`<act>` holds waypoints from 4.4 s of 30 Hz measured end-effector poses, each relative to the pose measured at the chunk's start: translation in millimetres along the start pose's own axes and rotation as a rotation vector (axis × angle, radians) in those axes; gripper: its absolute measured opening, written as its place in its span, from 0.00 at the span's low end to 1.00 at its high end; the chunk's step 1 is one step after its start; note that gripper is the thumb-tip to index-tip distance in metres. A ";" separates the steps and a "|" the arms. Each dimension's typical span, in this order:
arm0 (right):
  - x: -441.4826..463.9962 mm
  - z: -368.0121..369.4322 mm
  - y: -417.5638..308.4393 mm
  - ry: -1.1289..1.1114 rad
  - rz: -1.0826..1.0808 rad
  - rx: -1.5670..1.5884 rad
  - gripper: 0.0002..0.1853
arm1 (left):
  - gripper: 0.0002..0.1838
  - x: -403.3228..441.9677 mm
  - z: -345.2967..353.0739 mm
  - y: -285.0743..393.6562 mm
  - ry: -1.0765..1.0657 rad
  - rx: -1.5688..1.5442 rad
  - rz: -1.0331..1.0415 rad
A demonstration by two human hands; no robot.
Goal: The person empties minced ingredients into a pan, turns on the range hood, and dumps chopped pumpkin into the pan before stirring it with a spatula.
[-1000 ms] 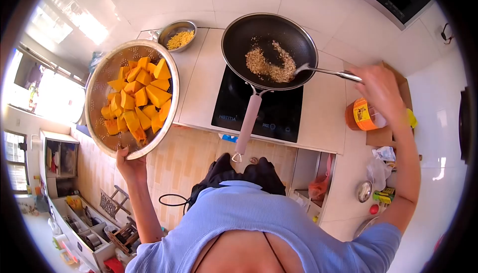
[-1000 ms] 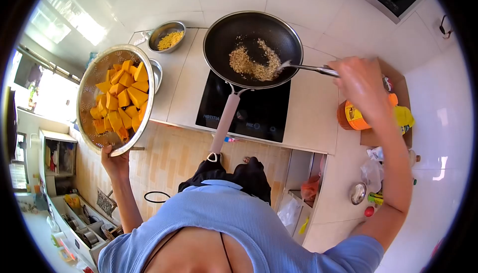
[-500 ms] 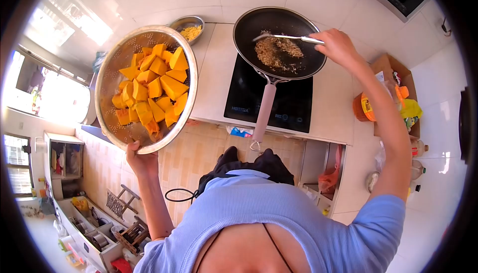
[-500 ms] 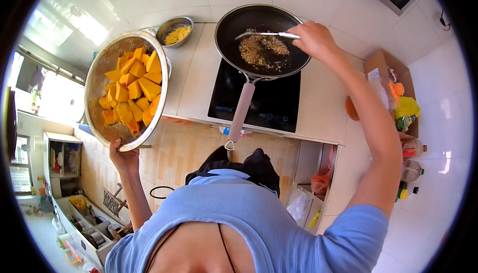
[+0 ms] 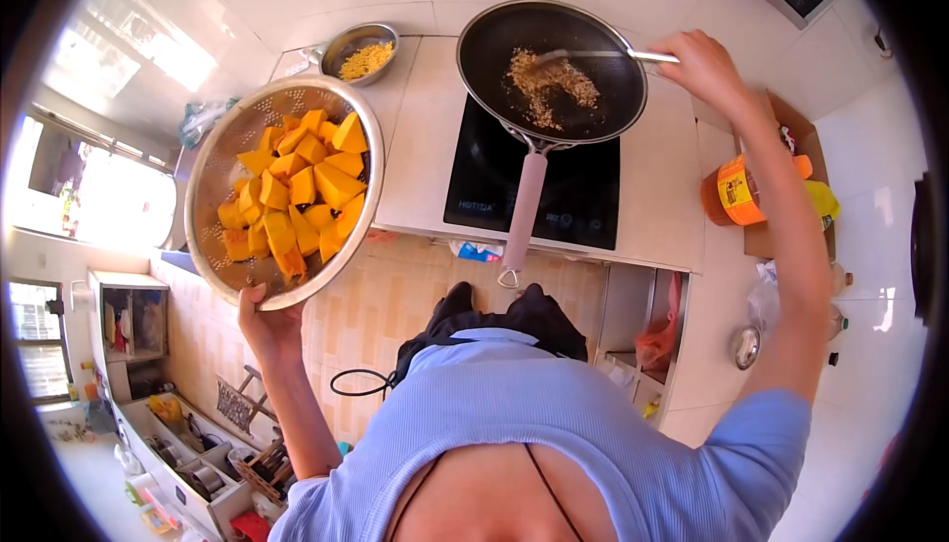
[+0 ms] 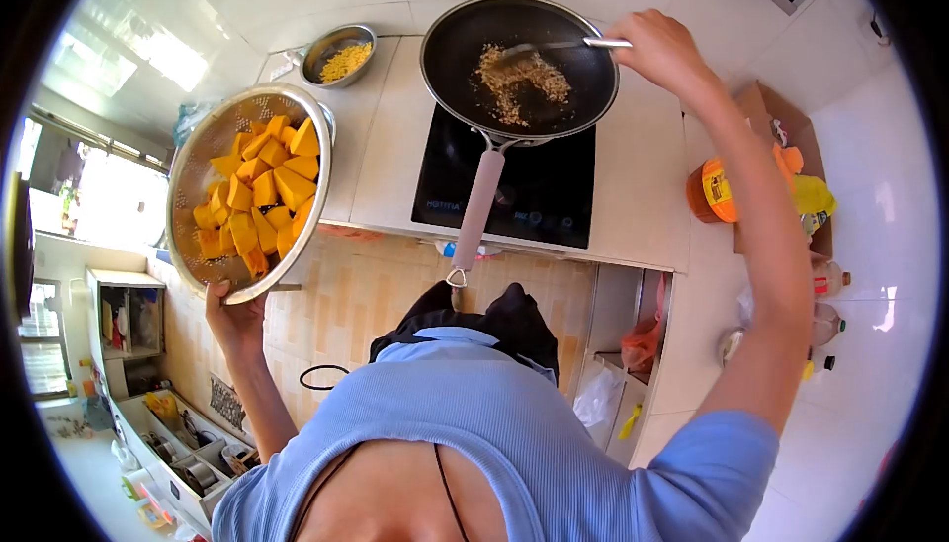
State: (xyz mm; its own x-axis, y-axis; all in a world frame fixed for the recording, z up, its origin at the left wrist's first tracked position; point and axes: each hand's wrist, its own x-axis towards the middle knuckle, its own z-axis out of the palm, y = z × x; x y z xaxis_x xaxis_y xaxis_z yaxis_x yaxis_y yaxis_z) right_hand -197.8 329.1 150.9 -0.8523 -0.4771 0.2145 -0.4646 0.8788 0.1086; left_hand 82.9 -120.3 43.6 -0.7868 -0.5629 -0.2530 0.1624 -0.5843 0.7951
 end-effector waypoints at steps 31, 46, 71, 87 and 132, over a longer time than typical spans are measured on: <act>-32.0 100.3 41.5 0.062 0.086 0.083 0.16 | 0.38 100.2 -49.5 -14.4 -0.159 -0.320 0.150; 8.1 97.3 55.4 0.067 0.034 -0.042 0.15 | 0.21 -101.5 -147.8 -98.3 0.567 -0.166 0.232; 1.6 121.0 43.5 0.050 -0.014 0.141 0.17 | 0.37 -44.3 -133.3 -83.2 0.424 -0.152 0.419; -8.0 93.8 43.2 0.116 0.109 -0.087 0.10 | 0.26 -12.7 -88.0 -77.7 0.236 -0.200 0.187; 7.8 85.8 -8.7 0.182 -0.053 -0.221 0.08 | 0.28 -14.5 -100.8 -84.0 0.276 -0.131 0.176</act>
State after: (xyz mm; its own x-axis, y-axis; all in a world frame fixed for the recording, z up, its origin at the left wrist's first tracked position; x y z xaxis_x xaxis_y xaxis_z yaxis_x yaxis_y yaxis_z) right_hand -220.9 317.1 68.4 -0.7619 -0.5306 0.3715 -0.4265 0.8426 0.3289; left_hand 140.8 -122.0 -75.1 -0.5522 -0.7881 -0.2720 0.3706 -0.5243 0.7667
